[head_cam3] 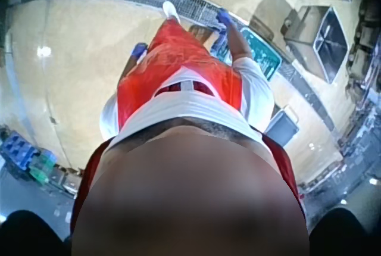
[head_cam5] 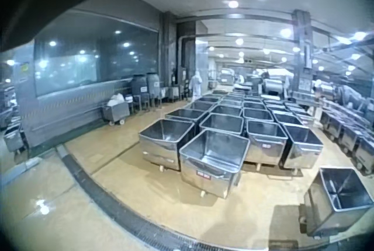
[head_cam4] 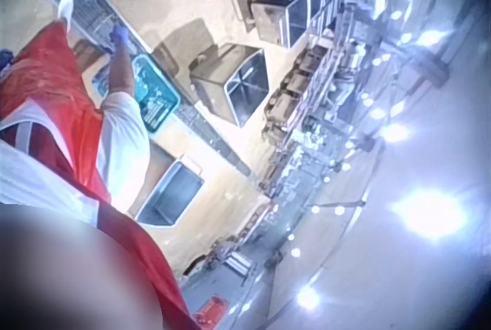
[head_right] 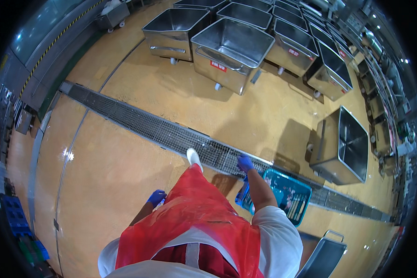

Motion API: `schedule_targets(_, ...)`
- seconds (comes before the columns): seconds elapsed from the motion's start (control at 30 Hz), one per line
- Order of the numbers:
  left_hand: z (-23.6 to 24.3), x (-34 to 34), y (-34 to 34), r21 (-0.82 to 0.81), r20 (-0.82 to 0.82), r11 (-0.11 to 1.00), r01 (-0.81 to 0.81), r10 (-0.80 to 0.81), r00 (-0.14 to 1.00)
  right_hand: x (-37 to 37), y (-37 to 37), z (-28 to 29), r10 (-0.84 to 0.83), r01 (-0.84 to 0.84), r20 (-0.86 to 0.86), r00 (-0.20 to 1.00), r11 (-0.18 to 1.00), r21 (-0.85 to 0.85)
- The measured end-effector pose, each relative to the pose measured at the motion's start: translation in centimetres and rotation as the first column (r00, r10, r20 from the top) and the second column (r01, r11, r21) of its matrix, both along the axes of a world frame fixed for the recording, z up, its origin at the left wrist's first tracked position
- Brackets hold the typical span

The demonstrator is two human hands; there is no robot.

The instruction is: The person is cutting raw meat on a metal table using a knife. They are wearing blue gloves and a red apron. The person places the cut meat into a metal tray and then adds ice to the tray.

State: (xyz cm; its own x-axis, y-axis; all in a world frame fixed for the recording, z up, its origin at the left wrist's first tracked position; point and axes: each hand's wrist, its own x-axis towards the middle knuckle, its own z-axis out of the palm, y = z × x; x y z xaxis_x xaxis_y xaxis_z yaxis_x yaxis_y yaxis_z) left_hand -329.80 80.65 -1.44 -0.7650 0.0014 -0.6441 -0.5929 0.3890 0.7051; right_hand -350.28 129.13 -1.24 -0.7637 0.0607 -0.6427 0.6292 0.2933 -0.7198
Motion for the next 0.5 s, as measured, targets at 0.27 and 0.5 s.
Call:
schedule_targets(0.27,-1.9,-25.9,-3.8,-0.163,-0.147,0.865,0.475,-0.498,0.855,-14.3,-0.2,0.8,0.240,-0.250,0.207,0.948,0.968,0.022)
schedule_targets(0.5,7.0,-60.3,0.4,0.268,-0.285,0.963,-0.007,0.087,0.955,-28.0,1.4,-0.1,-0.224,0.207,0.358,0.907,0.975,0.086)
